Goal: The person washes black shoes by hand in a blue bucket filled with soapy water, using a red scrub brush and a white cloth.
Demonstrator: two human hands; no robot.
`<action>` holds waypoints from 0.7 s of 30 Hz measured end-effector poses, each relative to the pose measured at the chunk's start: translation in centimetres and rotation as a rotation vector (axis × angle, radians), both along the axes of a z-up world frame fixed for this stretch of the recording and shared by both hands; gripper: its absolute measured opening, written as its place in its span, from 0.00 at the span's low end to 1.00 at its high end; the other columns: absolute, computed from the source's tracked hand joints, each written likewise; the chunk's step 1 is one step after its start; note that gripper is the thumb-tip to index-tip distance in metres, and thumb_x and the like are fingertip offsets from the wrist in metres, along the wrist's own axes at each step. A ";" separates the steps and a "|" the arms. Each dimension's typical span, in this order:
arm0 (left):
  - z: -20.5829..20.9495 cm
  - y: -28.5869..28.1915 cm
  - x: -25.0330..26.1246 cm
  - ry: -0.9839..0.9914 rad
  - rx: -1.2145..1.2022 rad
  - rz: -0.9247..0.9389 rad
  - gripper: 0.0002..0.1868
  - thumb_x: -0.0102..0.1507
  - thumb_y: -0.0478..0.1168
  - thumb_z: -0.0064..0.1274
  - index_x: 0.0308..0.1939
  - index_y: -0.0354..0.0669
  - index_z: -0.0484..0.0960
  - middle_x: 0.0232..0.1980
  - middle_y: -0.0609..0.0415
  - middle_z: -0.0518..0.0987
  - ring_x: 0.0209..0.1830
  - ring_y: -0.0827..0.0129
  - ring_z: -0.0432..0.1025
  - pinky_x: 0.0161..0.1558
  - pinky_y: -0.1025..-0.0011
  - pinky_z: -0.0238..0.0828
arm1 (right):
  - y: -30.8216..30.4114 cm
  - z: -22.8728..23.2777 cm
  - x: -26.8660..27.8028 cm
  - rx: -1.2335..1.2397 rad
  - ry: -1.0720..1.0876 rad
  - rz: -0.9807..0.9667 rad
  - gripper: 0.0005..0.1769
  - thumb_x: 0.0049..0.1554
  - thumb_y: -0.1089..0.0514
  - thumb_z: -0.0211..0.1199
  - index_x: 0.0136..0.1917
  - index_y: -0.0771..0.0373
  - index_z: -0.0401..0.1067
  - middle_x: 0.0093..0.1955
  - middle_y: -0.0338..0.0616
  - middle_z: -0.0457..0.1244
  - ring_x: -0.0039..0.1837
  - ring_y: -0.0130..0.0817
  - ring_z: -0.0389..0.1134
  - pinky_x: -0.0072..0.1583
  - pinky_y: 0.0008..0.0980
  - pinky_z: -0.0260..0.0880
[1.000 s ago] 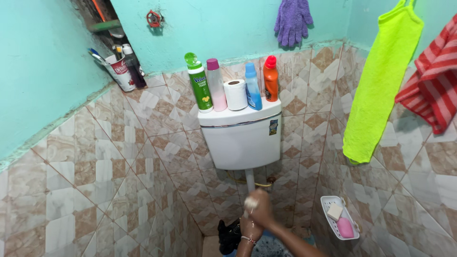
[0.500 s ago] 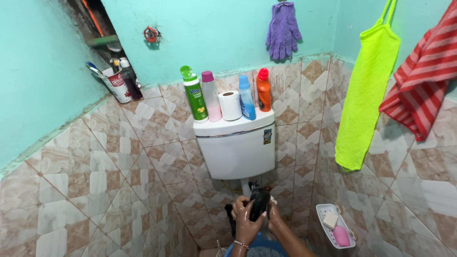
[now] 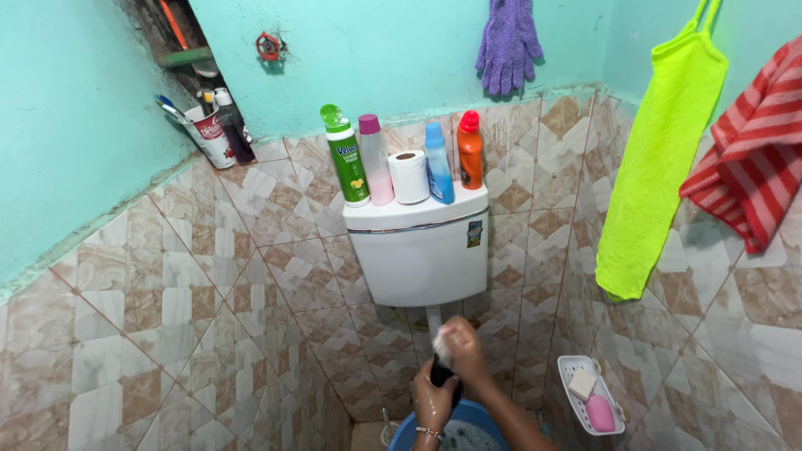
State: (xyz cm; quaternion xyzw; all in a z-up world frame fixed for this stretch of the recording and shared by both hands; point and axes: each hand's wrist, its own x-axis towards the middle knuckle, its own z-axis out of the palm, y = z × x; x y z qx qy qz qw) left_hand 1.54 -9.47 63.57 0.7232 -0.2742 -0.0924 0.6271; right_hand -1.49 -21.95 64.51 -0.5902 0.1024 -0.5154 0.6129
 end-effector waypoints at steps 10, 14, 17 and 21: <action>-2.3 1.9 1.0 -0.405 -0.024 -0.094 0.17 0.50 0.27 0.59 0.43 0.32 0.83 0.40 0.39 0.84 0.43 0.46 0.80 0.46 0.61 0.75 | -3.9 -3.7 2.0 -0.369 0.347 -0.069 0.18 0.54 0.55 0.66 0.31 0.68 0.64 0.30 0.54 0.59 0.33 0.43 0.60 0.38 0.44 0.60; -3.0 1.1 1.7 -0.358 -0.016 -0.137 0.12 0.51 0.25 0.50 0.38 0.33 0.82 0.39 0.38 0.84 0.44 0.45 0.80 0.43 0.59 0.76 | 3.0 -0.3 -1.5 -0.792 0.246 -0.287 0.15 0.47 0.56 0.66 0.31 0.66 0.63 0.34 0.52 0.58 0.40 0.49 0.62 0.43 0.46 0.61; -2.4 0.6 1.6 -0.561 -0.026 -0.179 0.12 0.51 0.29 0.63 0.38 0.34 0.82 0.39 0.37 0.82 0.41 0.40 0.76 0.40 0.56 0.72 | 5.6 0.4 -3.0 -0.756 0.107 -0.356 0.13 0.47 0.56 0.66 0.31 0.64 0.65 0.34 0.49 0.59 0.40 0.47 0.64 0.43 0.44 0.63; -1.4 0.8 0.3 -0.546 -0.114 -0.187 0.17 0.48 0.23 0.53 0.41 0.36 0.85 0.40 0.39 0.84 0.43 0.43 0.78 0.45 0.59 0.74 | 1.4 -3.7 -0.7 -0.147 0.090 -0.359 0.13 0.57 0.54 0.64 0.38 0.64 0.68 0.36 0.45 0.62 0.39 0.36 0.62 0.42 0.40 0.64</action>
